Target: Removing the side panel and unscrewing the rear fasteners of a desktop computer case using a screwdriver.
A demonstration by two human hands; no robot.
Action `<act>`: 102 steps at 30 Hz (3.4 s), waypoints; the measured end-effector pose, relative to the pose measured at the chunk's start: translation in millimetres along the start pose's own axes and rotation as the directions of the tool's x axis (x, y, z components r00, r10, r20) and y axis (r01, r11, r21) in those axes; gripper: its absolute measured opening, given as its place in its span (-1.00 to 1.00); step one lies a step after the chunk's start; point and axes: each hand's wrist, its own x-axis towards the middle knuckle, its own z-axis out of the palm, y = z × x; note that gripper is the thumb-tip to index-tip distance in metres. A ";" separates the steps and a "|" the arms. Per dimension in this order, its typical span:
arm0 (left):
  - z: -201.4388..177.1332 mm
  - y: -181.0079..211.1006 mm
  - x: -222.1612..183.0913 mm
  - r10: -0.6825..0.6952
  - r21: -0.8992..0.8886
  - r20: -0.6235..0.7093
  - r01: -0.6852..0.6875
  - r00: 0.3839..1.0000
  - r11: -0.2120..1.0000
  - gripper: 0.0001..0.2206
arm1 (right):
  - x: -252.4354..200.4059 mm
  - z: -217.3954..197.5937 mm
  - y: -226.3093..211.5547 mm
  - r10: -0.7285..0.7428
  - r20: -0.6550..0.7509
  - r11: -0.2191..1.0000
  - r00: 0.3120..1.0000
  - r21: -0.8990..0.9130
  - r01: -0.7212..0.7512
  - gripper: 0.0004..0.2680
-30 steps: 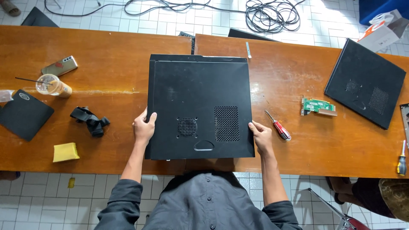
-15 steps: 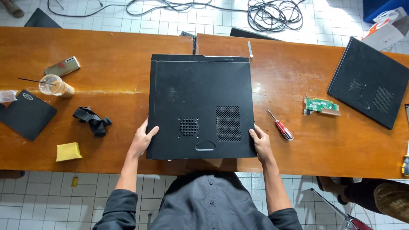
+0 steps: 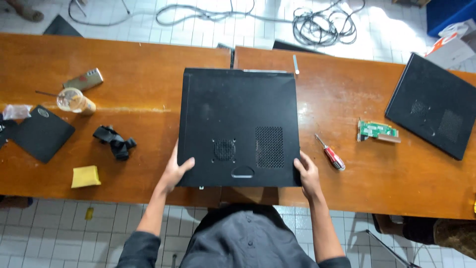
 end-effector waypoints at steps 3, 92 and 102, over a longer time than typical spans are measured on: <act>-15.8 -29.5 -8.0 -0.114 -0.069 0.140 0.125 0.983 0.990 -0.09 | -5.9 -23.6 26.7 0.053 0.080 0.997 0.995 0.051 -0.057 -0.58; 24.5 -65.0 73.4 0.228 0.292 -0.234 -0.155 0.945 0.944 -0.16 | 87.1 -3.3 43.1 -0.305 -0.134 0.920 0.943 -0.298 0.255 -0.69; 45.8 -72.9 93.2 0.258 0.124 -0.315 -0.230 0.914 0.965 -0.31 | 128.2 -60.9 31.2 -0.408 0.115 0.709 0.906 -0.585 0.394 -0.86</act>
